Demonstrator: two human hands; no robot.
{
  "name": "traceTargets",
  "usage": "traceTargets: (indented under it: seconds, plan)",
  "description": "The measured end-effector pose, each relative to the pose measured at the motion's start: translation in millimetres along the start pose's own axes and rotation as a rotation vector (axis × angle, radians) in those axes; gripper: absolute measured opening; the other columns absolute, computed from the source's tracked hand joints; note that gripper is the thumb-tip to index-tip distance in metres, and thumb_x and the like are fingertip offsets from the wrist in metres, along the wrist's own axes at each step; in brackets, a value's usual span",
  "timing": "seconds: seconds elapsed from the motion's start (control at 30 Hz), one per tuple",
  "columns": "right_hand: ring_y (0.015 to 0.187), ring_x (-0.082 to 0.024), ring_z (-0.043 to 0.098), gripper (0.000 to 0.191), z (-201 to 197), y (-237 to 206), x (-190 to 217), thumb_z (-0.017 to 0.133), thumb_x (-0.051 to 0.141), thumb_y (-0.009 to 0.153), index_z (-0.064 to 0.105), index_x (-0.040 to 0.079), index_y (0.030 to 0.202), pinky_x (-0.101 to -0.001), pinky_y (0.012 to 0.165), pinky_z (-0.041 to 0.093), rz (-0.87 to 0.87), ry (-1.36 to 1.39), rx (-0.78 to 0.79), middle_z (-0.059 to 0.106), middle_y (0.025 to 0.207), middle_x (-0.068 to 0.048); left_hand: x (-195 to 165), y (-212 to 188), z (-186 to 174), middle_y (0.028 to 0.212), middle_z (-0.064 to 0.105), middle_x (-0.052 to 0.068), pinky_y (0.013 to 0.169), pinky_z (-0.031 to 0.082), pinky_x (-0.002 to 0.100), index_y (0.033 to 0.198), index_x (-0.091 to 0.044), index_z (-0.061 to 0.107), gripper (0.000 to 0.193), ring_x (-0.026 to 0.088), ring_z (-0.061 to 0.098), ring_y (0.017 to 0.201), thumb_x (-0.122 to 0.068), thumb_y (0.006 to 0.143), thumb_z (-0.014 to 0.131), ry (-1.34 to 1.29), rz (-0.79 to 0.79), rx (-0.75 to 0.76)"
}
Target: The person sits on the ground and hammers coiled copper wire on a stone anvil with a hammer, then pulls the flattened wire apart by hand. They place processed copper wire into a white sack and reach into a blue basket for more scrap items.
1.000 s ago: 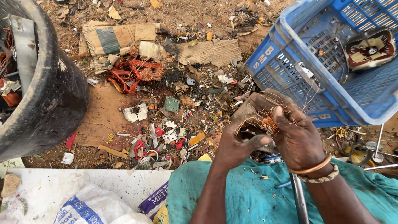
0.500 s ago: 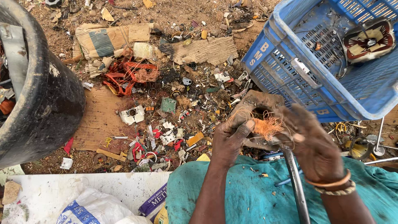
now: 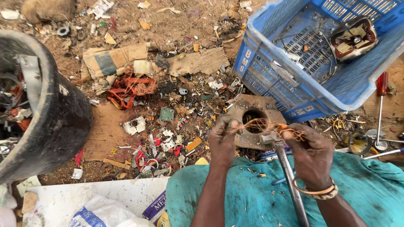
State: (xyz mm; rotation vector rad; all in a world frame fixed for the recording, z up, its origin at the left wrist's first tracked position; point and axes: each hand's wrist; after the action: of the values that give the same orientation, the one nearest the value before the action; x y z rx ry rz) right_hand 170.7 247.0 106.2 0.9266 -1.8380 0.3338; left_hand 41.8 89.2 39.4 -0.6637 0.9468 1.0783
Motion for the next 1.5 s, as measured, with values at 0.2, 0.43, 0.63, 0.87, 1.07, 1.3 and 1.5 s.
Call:
traceTargets:
  seconds: [0.2, 0.43, 0.63, 0.87, 1.07, 1.3, 1.5]
  plan:
    - [0.091, -0.016, 0.074, 0.029, -16.2, 13.8, -16.1, 0.070, 0.000, 0.087, 0.072, 0.008, 0.115, -0.0310, 0.076, 0.064, 0.001, -0.003, 0.143, 0.074, 0.111, -0.007, -59.7, 6.0, -10.2, 0.147, 0.055, 0.014, 0.120, 0.037, 0.043, 0.139, -0.009, 0.061, 0.053, 0.028, 0.046, 0.142, -0.016, 0.089, 0.079, 0.553, 0.347, 0.365]
    - [0.111, -0.024, 0.072, 0.032, -3.2, 31.8, -28.0, 0.070, -0.008, 0.082, 0.073, 0.005, 0.110, -0.0342, 0.097, 0.057, -0.395, 0.075, 0.155, 0.074, 0.116, -0.012, -64.1, -18.3, 71.0, 0.115, 0.075, 0.009, 0.091, 0.058, 0.035, 0.125, -0.010, 0.070, 0.038, 0.024, 0.075, 0.101, -0.026, 0.091, 0.078, 0.634, -0.023, 0.239]
    - [0.125, -0.025, 0.064, 0.036, -22.9, 46.1, -36.4, 0.077, 0.000, 0.078, 0.073, 0.007, 0.113, -0.0362, 0.107, 0.051, -0.339, 0.591, 0.449, 0.069, 0.131, -0.011, -54.9, -43.6, 90.1, 0.094, 0.075, 0.012, 0.075, 0.055, 0.036, 0.109, -0.008, 0.077, 0.017, 0.024, 0.072, 0.082, -0.013, 0.094, 0.073, 0.891, 0.264, 0.008]
    - [0.114, -0.022, 0.071, 0.031, -50.7, 54.0, -33.6, 0.079, 0.009, 0.083, 0.076, 0.007, 0.114, -0.0361, 0.099, 0.055, -0.370, 0.307, 0.378, 0.077, 0.117, -0.009, -45.9, -49.2, 117.7, 0.104, 0.068, 0.014, 0.081, 0.057, 0.037, 0.102, -0.003, 0.066, 0.007, 0.030, 0.071, 0.093, -0.005, 0.096, 0.069, 0.824, 0.467, 0.086]
    - [0.092, -0.018, 0.077, 0.019, -37.4, 46.4, -31.9, 0.083, 0.007, 0.078, 0.079, 0.004, 0.097, -0.0326, 0.083, 0.061, -0.208, 0.324, 0.332, 0.080, 0.100, -0.010, -36.2, -44.3, 119.2, 0.101, 0.074, 0.013, 0.079, 0.057, 0.037, 0.104, -0.002, 0.064, 0.007, 0.030, 0.074, 0.092, -0.004, 0.098, 0.064, 0.858, 0.434, -0.028]
    - [0.087, -0.015, 0.072, 0.010, -24.0, 38.7, -35.8, 0.077, 0.001, 0.083, 0.075, 0.002, 0.093, -0.0297, 0.075, 0.061, -0.098, 0.384, 0.196, 0.075, 0.097, -0.009, -0.5, -38.1, 116.3, 0.099, 0.074, 0.008, 0.079, 0.057, 0.033, 0.100, -0.003, 0.062, 0.007, 0.016, 0.067, 0.089, -0.009, 0.102, 0.059, 0.505, 0.215, -0.326]
    - [0.093, -0.014, 0.068, 0.009, -21.2, 36.1, -50.6, 0.073, 0.001, 0.091, 0.070, 0.001, 0.099, -0.0269, 0.078, 0.058, -0.138, 0.460, 0.107, 0.072, 0.105, -0.010, 6.4, -22.1, 93.5, 0.094, 0.070, 0.009, 0.076, 0.059, 0.036, 0.096, -0.003, 0.062, 0.009, 0.017, 0.062, 0.082, -0.010, 0.101, 0.061, 0.167, 0.212, -0.587]
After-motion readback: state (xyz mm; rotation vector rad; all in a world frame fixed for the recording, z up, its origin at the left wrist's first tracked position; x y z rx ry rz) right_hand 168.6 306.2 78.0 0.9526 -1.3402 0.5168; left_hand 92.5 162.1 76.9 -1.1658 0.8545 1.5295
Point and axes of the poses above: each hand's wrist, its own y-axis towards the middle knuckle, its own z-axis out of the palm, x = y × z
